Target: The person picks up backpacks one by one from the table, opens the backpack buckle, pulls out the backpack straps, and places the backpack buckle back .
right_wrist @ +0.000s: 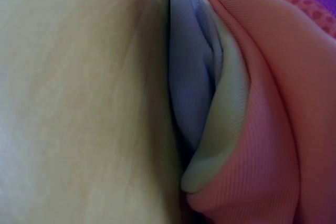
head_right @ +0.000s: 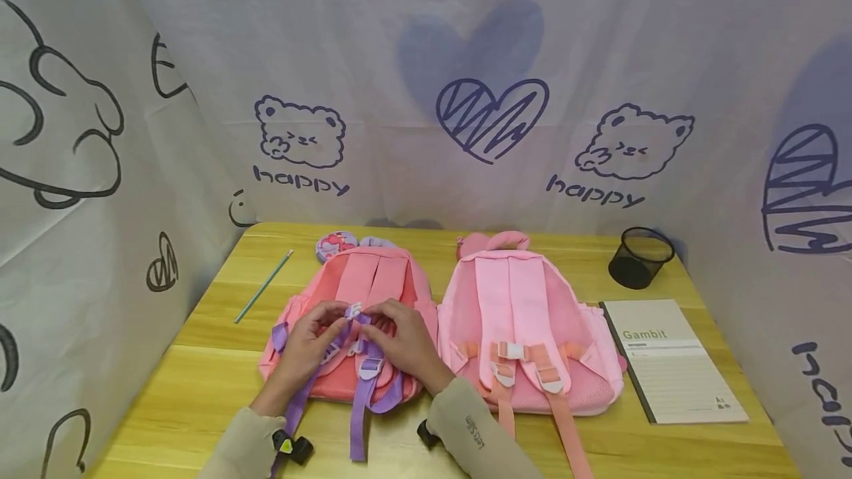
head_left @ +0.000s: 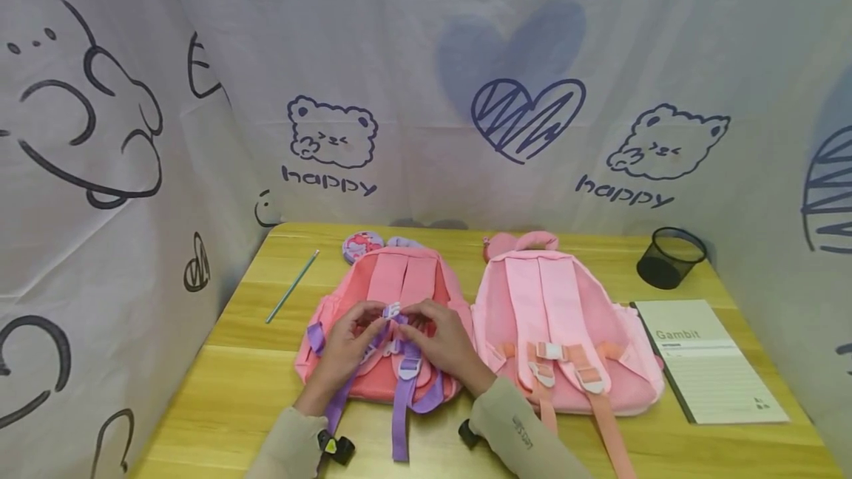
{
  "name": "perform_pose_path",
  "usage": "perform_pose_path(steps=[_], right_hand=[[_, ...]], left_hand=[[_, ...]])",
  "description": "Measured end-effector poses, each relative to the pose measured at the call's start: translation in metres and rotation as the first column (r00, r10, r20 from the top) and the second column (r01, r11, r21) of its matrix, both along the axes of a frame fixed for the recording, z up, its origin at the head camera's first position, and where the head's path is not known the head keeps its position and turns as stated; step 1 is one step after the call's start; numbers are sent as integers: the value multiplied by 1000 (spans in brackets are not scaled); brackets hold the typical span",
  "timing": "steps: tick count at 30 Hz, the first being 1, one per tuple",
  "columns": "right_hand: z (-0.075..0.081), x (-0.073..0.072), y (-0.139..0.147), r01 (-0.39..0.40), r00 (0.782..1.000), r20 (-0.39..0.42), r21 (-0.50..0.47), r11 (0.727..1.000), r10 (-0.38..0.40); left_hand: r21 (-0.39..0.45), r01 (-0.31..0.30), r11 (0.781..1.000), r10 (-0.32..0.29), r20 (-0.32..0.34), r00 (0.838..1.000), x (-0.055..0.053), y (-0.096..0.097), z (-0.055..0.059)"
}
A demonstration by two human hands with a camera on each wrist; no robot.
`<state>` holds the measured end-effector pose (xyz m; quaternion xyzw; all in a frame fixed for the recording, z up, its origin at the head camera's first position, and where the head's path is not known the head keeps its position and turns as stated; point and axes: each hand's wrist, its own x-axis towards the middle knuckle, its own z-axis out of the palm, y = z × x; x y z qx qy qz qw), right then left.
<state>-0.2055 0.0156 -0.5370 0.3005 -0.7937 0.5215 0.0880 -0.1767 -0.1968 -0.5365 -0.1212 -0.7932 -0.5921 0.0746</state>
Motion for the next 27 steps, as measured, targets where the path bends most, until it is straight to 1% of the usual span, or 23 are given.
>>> perform_pose_path(steps=[7, 13, 18, 23, 27], right_hand=[[-2, 0, 1, -3, 1000, -21, -27, 1000, 2], [-3, -1, 1, 22, 999, -32, -23, 1000, -23], [-2, -1, 1, 22, 999, -23, -18, 1000, -22], [-2, -1, 1, 19, 1000, -23, -25, 1000, -19], [-2, -1, 0, 17, 999, -44, -38, 999, -18]], left_hand=[[1, -2, 1000, 2, -36, 999, 0, 1, -2], [-4, -26, 1000, 26, -34, 999, -1, 2, -1], [-33, -30, 999, 29, -35, 999, 0, 2, -1], [-39, -27, 999, 26, -36, 999, 0, 4, -2], [-41, -21, 999, 18, -71, 997, -1, 5, -4]])
